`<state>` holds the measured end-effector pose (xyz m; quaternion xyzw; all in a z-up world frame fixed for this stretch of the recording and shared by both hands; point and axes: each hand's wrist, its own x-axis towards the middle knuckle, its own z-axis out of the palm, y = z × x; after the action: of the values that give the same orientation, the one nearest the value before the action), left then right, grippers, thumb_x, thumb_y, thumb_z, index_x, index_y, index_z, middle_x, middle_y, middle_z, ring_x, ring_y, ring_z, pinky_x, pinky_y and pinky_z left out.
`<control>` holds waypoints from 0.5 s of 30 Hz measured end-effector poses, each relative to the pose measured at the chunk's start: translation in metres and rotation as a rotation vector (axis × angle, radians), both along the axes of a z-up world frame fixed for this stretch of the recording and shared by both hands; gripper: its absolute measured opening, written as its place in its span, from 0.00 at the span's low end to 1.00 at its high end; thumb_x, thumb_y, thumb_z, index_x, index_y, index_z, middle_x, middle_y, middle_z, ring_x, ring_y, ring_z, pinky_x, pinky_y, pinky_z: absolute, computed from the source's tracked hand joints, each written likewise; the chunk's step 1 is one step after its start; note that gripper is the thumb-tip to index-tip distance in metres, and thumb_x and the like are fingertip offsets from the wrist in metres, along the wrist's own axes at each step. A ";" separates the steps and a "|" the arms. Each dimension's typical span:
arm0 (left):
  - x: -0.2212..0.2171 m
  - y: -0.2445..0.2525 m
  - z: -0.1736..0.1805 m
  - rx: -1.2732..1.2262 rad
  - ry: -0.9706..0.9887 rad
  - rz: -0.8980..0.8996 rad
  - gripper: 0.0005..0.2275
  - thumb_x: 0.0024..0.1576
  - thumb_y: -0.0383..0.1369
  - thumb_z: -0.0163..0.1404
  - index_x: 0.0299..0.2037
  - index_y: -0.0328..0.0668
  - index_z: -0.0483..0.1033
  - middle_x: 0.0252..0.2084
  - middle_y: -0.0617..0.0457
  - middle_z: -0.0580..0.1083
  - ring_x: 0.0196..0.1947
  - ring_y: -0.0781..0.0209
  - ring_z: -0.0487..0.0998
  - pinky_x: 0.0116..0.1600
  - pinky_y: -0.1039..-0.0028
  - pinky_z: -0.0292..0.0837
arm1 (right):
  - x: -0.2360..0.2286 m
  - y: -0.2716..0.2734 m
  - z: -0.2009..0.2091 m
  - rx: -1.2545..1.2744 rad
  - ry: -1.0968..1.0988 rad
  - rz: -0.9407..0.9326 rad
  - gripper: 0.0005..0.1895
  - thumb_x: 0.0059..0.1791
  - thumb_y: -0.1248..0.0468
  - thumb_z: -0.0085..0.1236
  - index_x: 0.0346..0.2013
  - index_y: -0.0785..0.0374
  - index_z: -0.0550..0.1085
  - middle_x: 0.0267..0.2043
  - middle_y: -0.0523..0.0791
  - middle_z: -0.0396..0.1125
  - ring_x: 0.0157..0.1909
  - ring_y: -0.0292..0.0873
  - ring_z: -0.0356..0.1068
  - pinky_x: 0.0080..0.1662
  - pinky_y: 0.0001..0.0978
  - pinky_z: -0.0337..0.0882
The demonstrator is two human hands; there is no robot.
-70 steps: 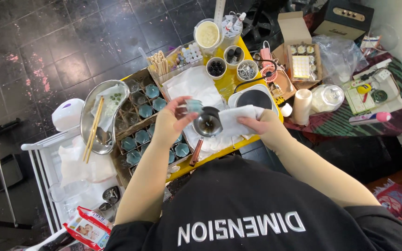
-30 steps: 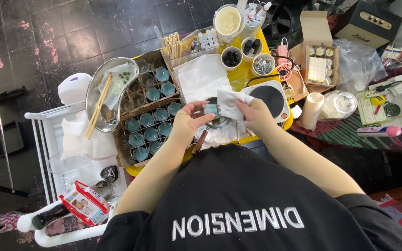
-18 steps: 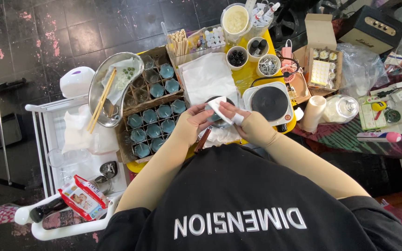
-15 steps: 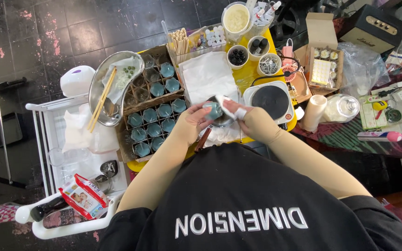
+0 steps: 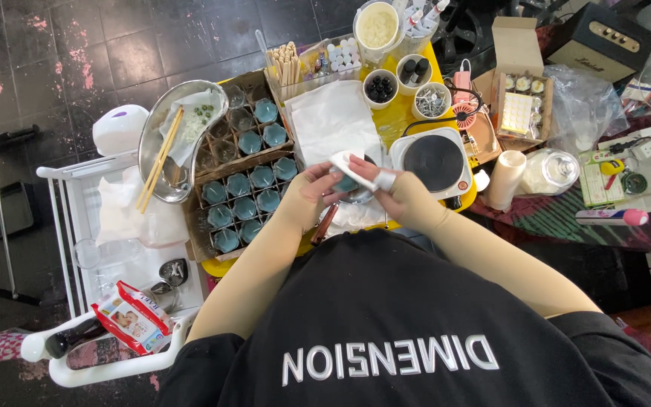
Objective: Cleaning small blue candle containers with a white cloth and cleaning solution.
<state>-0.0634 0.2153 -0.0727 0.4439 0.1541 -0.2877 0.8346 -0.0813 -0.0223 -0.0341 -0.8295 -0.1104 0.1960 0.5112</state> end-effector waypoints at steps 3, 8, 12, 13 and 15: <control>-0.002 0.003 -0.030 -0.086 0.104 0.025 0.19 0.58 0.30 0.57 0.57 0.29 0.72 0.52 0.44 0.74 0.51 0.54 0.78 0.60 0.64 0.77 | -0.003 0.000 0.015 -0.077 -0.477 0.241 0.37 0.46 0.74 0.51 0.70 0.51 0.63 0.72 0.50 0.63 0.49 0.53 0.74 0.49 0.38 0.74; -0.004 0.015 -0.014 -0.202 0.103 -0.057 0.21 0.59 0.34 0.56 0.59 0.30 0.72 0.53 0.45 0.75 0.52 0.56 0.79 0.58 0.68 0.77 | -0.002 -0.018 -0.011 -0.130 -0.596 0.265 0.39 0.45 0.75 0.49 0.71 0.51 0.62 0.72 0.50 0.61 0.53 0.54 0.75 0.53 0.40 0.74; -0.002 0.026 -0.020 -0.353 0.116 -0.154 0.23 0.61 0.36 0.55 0.64 0.29 0.70 0.55 0.43 0.76 0.54 0.55 0.78 0.55 0.72 0.74 | 0.002 -0.024 -0.048 0.303 0.076 -0.303 0.16 0.58 0.68 0.51 0.61 0.68 0.76 0.50 0.52 0.75 0.49 0.43 0.74 0.50 0.35 0.75; -0.002 0.026 -0.020 -0.352 0.117 -0.154 0.23 0.61 0.36 0.55 0.64 0.29 0.70 0.55 0.43 0.76 0.54 0.55 0.78 0.55 0.72 0.74 | 0.004 -0.019 -0.030 0.304 0.077 -0.303 0.16 0.58 0.68 0.51 0.61 0.68 0.76 0.50 0.52 0.75 0.49 0.43 0.74 0.50 0.35 0.75; -0.002 0.025 -0.020 -0.487 0.147 -0.205 0.24 0.62 0.36 0.54 0.65 0.28 0.68 0.56 0.39 0.76 0.55 0.51 0.78 0.57 0.72 0.75 | 0.010 -0.009 0.006 0.679 0.424 -0.397 0.18 0.57 0.64 0.51 0.57 0.73 0.76 0.42 0.46 0.74 0.40 0.38 0.70 0.42 0.29 0.69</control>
<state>-0.0654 0.2404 -0.0922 0.2215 0.0949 -0.4308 0.8697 -0.0710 -0.0311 -0.0278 -0.5612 0.1003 0.2124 0.7937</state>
